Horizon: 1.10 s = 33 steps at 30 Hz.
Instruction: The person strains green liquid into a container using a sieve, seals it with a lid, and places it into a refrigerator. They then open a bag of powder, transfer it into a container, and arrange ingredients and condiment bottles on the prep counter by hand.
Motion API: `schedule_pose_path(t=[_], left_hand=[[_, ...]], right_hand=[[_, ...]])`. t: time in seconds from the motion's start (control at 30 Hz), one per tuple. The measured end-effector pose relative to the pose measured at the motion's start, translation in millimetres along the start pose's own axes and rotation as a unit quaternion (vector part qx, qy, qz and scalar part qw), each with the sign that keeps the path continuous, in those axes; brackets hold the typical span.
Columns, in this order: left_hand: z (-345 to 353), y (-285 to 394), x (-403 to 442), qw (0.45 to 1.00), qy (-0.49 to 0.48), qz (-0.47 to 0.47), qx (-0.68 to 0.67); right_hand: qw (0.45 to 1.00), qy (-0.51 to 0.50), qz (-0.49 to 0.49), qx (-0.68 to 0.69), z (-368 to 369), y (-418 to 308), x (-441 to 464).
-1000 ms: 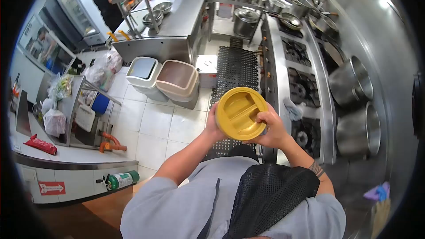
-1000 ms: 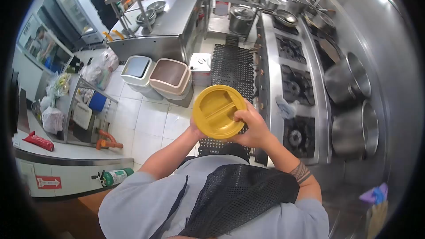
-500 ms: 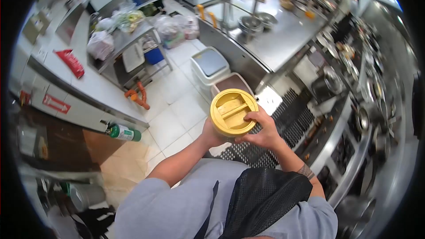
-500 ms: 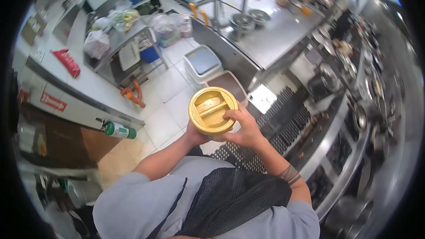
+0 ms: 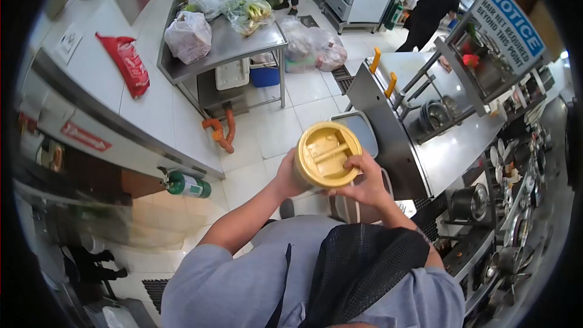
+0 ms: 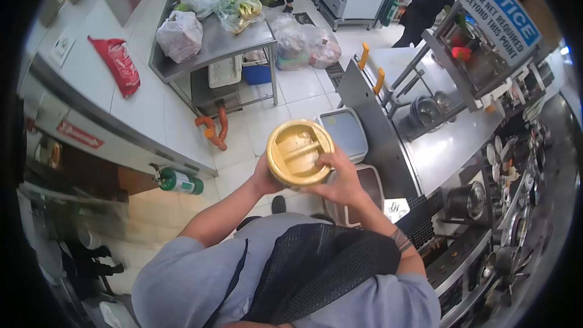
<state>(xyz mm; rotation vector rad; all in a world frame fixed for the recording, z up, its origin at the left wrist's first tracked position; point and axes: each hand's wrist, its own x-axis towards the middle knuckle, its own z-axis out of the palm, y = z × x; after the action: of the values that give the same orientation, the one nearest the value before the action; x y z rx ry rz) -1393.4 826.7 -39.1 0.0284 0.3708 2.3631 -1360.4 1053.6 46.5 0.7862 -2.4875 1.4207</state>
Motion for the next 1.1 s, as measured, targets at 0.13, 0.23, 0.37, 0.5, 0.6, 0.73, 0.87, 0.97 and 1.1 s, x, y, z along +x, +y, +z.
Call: schedule_pose_path(t=[0.13, 0.23, 0.37, 0.5, 0.6, 0.73, 0.87, 0.97, 1.1], left_hand=[[-6, 78, 42, 1.000, -0.020, -0.002, 0.001], [-24, 126, 86, 0.998, -0.037, 0.006, -0.045], [-60, 189, 143, 0.999, 0.010, 0.044, -0.018], [-70, 252, 198, 0.956, 0.126, 0.119, 0.235], [-88, 305, 235, 0.933, 0.181, 0.131, 0.281], [-122, 370, 275, 0.941, 0.248, 0.143, 0.180], [-106, 433, 329, 0.785, 0.435, 0.210, 0.388], [-113, 488, 361, 0.873, 0.328, 0.189, 0.307], [-91, 544, 441, 0.889, 0.251, 0.090, 0.372]], right_hand=[[0.999, -0.004, 0.032, 0.021, 8, 24, 91], [0.999, -0.024, 0.011, 0.023, 10, 51, 157], [0.998, -0.043, 0.022, 0.037, 15, 111, 241], [0.992, -0.051, -0.039, 0.111, 18, 171, 334], [0.990, -0.054, -0.047, 0.119, 22, 211, 399], [0.988, -0.073, -0.057, 0.123, 14, 261, 483], [0.988, -0.096, -0.058, 0.108, 0, 308, 552], [0.992, -0.091, -0.040, 0.077, -10, 342, 580], [0.996, -0.087, -0.021, 0.032, -37, 382, 627]])
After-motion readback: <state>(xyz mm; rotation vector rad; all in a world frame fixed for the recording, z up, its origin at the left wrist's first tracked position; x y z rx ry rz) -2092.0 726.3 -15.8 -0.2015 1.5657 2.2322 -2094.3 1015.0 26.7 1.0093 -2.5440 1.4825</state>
